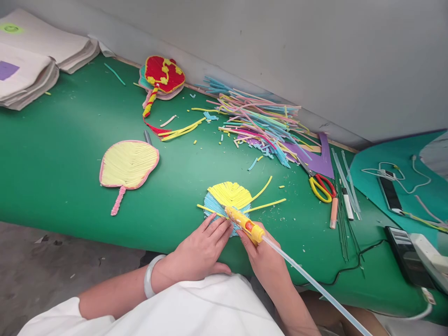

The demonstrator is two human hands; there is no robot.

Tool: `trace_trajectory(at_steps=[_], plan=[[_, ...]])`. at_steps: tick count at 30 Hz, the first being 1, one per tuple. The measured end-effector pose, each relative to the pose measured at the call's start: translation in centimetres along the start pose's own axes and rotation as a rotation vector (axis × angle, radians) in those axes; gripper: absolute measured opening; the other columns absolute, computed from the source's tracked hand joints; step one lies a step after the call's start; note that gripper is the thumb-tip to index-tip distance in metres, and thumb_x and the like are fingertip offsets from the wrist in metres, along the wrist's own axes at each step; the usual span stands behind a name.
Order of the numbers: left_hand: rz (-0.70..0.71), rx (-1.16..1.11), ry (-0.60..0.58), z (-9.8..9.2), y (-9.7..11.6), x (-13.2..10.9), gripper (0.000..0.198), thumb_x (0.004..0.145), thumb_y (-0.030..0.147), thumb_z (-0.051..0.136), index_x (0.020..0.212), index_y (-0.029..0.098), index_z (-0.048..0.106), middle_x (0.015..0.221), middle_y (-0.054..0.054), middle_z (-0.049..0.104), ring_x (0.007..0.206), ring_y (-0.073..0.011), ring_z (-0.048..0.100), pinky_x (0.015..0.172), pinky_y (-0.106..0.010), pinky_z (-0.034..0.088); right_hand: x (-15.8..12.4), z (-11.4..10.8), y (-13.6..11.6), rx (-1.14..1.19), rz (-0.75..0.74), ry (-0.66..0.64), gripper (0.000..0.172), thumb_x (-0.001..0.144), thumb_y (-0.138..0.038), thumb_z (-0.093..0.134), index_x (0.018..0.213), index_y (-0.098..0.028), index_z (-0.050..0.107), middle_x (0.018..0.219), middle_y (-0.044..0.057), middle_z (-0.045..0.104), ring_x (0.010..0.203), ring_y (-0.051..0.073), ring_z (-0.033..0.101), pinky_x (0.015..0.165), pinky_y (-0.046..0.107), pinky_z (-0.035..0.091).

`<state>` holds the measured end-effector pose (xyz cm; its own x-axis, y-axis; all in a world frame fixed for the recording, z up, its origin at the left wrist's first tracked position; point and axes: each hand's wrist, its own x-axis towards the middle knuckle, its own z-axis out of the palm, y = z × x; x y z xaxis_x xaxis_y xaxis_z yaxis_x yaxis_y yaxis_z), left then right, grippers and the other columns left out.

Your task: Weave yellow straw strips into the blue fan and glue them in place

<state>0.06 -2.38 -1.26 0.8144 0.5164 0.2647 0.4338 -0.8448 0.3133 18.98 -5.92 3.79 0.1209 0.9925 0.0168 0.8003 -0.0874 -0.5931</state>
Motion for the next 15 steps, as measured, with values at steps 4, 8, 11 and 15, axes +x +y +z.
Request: trace_trajectory(at_steps=[4,8,11,15], plan=[[0.003,0.016,-0.007,0.0,0.0,0.0,0.093,0.084,0.075,0.052,0.142,0.002,0.044,0.145,-0.023,0.051,0.139,-0.0353,0.043,0.118,-0.053,0.031,-0.3,-0.1,0.2,-0.009,-0.01,-0.007,0.039,0.098,-0.056,0.042,0.096,-0.022,0.063,0.087,0.006,0.074,0.075,0.02,0.07,0.067,0.03,0.053],[0.004,0.026,-0.011,0.2,-0.1,0.0,0.093,0.084,0.075,0.05,0.141,0.002,0.045,0.146,-0.023,0.051,0.14,-0.035,0.043,0.119,-0.052,0.029,-0.6,-0.2,0.4,-0.028,-0.009,-0.003,0.039,0.098,-0.055,0.043,0.096,-0.022,0.062,0.083,0.005,0.073,0.073,0.02,0.069,0.065,0.03,0.053],[0.002,0.026,-0.028,0.4,-0.1,-0.1,0.094,0.085,0.076,0.049,0.143,0.003,0.043,0.147,-0.022,0.05,0.141,-0.0347,0.041,0.12,-0.052,0.027,-0.8,-0.3,0.6,-0.028,-0.012,0.004,0.037,0.098,-0.054,0.044,0.096,-0.022,0.062,0.083,0.005,0.073,0.073,0.021,0.069,0.065,0.03,0.054],[0.002,0.036,-0.038,0.3,-0.2,-0.1,0.094,0.085,0.076,0.047,0.144,0.003,0.042,0.147,-0.021,0.051,0.141,-0.0345,0.042,0.12,-0.052,0.026,-1.1,-0.4,1.0,-0.009,0.004,-0.021,0.032,0.098,-0.05,0.047,0.1,-0.022,0.062,0.088,0.005,0.074,0.077,0.021,0.07,0.069,0.03,0.054]])
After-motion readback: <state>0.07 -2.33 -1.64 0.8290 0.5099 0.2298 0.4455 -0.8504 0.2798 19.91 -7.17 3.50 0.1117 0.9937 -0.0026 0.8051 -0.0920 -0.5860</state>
